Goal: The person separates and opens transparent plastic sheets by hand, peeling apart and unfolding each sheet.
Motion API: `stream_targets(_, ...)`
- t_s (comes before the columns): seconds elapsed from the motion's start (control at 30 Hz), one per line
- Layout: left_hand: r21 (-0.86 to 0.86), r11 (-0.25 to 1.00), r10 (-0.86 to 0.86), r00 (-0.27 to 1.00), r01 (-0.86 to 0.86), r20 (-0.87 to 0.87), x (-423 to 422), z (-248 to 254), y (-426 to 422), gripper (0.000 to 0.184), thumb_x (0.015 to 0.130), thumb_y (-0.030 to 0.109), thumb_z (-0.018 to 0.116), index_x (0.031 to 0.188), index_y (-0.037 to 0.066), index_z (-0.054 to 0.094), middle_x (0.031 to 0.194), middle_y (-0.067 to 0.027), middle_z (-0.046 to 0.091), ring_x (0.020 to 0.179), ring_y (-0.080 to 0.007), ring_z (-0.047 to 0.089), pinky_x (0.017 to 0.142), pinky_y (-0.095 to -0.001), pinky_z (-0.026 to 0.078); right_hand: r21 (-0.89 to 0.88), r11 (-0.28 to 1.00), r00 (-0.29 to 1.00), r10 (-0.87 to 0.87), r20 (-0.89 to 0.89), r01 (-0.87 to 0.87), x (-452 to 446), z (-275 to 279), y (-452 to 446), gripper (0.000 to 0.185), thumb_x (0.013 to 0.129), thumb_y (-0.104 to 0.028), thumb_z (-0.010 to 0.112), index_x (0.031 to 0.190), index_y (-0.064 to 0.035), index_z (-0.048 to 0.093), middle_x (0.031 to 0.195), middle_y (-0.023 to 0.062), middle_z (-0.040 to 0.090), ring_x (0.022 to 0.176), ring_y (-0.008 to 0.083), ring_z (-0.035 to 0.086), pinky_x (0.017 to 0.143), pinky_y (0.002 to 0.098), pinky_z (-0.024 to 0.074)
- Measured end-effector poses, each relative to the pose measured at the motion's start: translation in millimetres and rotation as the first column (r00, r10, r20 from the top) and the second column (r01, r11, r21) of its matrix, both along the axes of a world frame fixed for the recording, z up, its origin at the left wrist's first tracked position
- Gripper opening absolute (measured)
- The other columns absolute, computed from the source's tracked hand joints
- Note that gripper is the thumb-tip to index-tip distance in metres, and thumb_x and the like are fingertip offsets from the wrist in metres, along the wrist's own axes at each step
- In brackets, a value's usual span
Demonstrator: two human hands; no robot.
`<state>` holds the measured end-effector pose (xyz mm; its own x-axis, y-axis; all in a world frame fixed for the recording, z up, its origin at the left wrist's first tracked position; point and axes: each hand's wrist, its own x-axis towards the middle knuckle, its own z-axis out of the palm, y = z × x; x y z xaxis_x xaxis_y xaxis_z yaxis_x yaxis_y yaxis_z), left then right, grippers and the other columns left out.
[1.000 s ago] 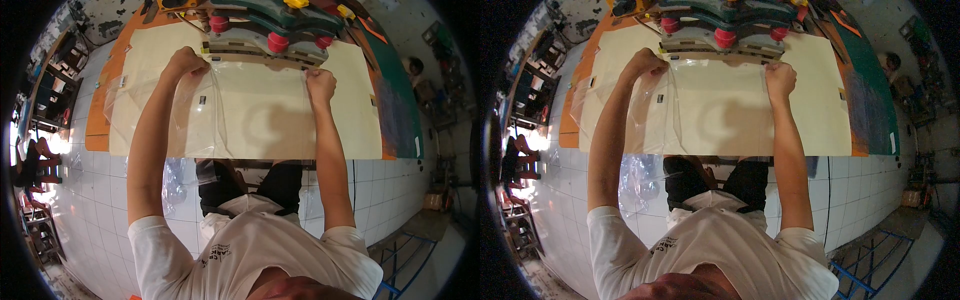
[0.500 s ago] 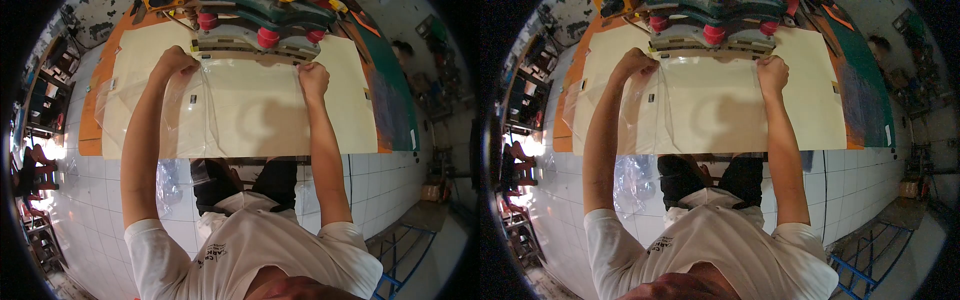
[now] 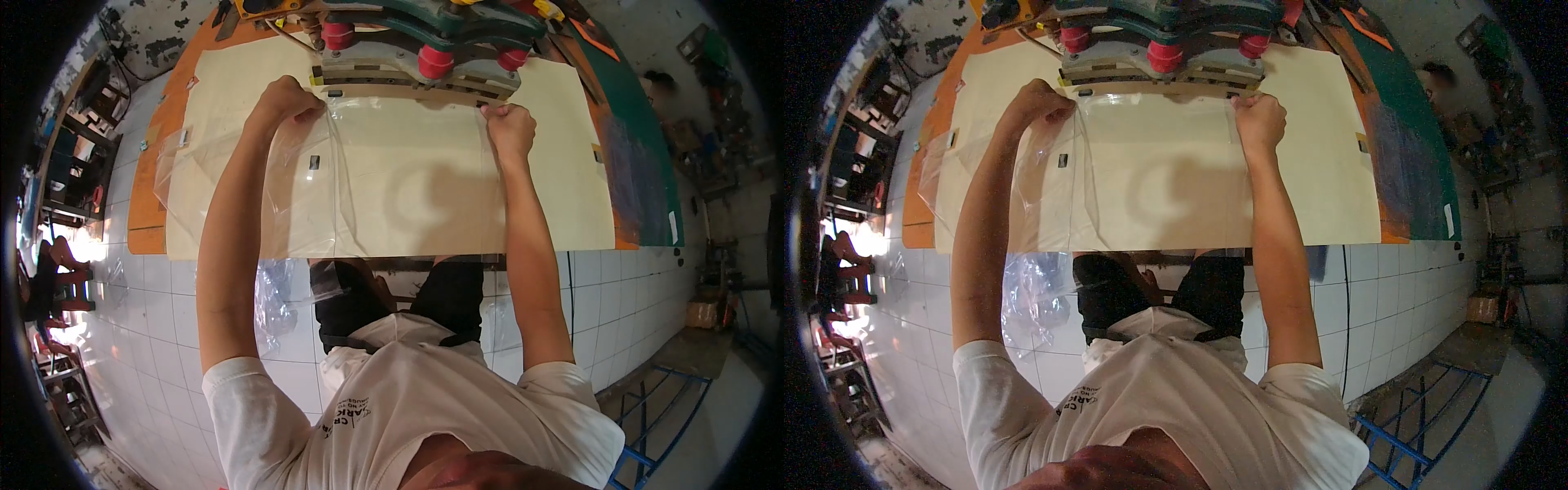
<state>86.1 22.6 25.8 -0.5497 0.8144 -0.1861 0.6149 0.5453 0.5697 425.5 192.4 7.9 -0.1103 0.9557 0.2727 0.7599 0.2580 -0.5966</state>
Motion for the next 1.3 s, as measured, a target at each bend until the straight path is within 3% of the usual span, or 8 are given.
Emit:
stream_targets(0.27, -0.025, 1.0, 0.003, 1.0, -0.003, -0.004, 2.9, 3.5, -0.7, 0.03, 0.066, 0.027, 0.074, 0.05, 0.006, 0.06, 0.053, -0.0047, 0.063, 0.053, -0.0154, 0.063, 0.061, -0.0285, 0.052, -0.006, 0.999, 0.999, 0.039, -0.035, -0.039, 2.5, -5.8, 6.1, 0.029, 0.076, -0.033, 0.079, 0.075, -0.0045, 0.072, 0.077, 0.0174, 0.07, 0.077, 0.0371, 0.068, 0.072, 0.0456, 0.053)
stream_targets(0.47, -0.022, 1.0, 0.004, 1.0, -0.005, -0.004, 4.7, 7.4, -2.3, 0.028, 0.067, 0.026, 0.074, 0.052, 0.005, 0.062, 0.053, -0.0047, 0.063, 0.053, -0.0149, 0.063, 0.061, -0.0287, 0.052, -0.024, 0.999, 0.997, 0.044, -0.055, -0.046, 5.1, -6.0, 11.0, 0.024, 0.077, -0.025, 0.071, 0.069, -0.0033, 0.071, 0.071, 0.0195, 0.068, 0.074, 0.0398, 0.067, 0.072, 0.0465, 0.0525)
stream_targets(0.53, -0.024, 1.0, 0.01, 1.0, -0.01, 0.0, 4.3, 6.3, -1.7, 0.027, 0.067, 0.025, 0.074, 0.053, 0.005, 0.062, 0.053, -0.0047, 0.063, 0.053, -0.0148, 0.063, 0.061, -0.0287, 0.052, -0.112, 0.991, 0.995, 0.067, -0.077, -0.075, 6.9, 0.2, 9.1, 0.019, 0.074, -0.021, 0.065, 0.069, -0.003, 0.071, 0.073, 0.021, 0.068, 0.075, 0.0403, 0.067, 0.073, 0.0462, 0.0527)
stream_targets(0.83, 0.002, 1.0, 0.002, 0.999, -0.002, 0.039, -1.8, -0.3, 0.7, 0.026, 0.064, 0.023, 0.074, 0.052, 0.005, 0.06, 0.053, -0.0055, 0.063, 0.052, -0.0154, 0.063, 0.059, -0.0286, 0.051, -0.108, 0.99, 0.986, 0.069, -0.153, -0.086, 8.2, -3.9, 11.5, 0.018, 0.071, -0.015, 0.065, 0.078, -0.0019, 0.074, 0.081, 0.0212, 0.071, 0.079, 0.0358, 0.07, 0.079, 0.0397, 0.0546)
stream_targets(1.07, 0.017, 1.0, 0.0, 0.996, -0.002, 0.088, -1.0, 3.4, -0.3, 0.026, 0.063, 0.021, 0.073, 0.049, 0.005, 0.058, 0.053, -0.0057, 0.062, 0.053, -0.0155, 0.063, 0.059, -0.0284, 0.051, -0.148, 0.986, 0.985, 0.051, -0.165, -0.076, 8.7, -6.9, 17.0, 0.016, 0.071, -0.013, 0.065, 0.077, -0.0019, 0.074, 0.078, 0.0206, 0.071, 0.077, 0.0326, 0.071, 0.077, 0.0377, 0.0546)
stream_targets(1.3, -0.011, 1.0, 0.003, 1.0, -0.003, 0.013, 0.5, 5.4, 0.4, 0.026, 0.063, 0.022, 0.073, 0.05, 0.005, 0.059, 0.054, -0.0061, 0.063, 0.053, -0.0156, 0.064, 0.058, -0.028, 0.052, -0.137, 0.985, 0.979, 0.08, -0.187, -0.107, 9.9, -6.4, 15.2, 0.016, 0.07, -0.013, 0.064, 0.077, -0.0019, 0.074, 0.076, 0.02, 0.071, 0.075, 0.0336, 0.07, 0.077, 0.0383, 0.054)
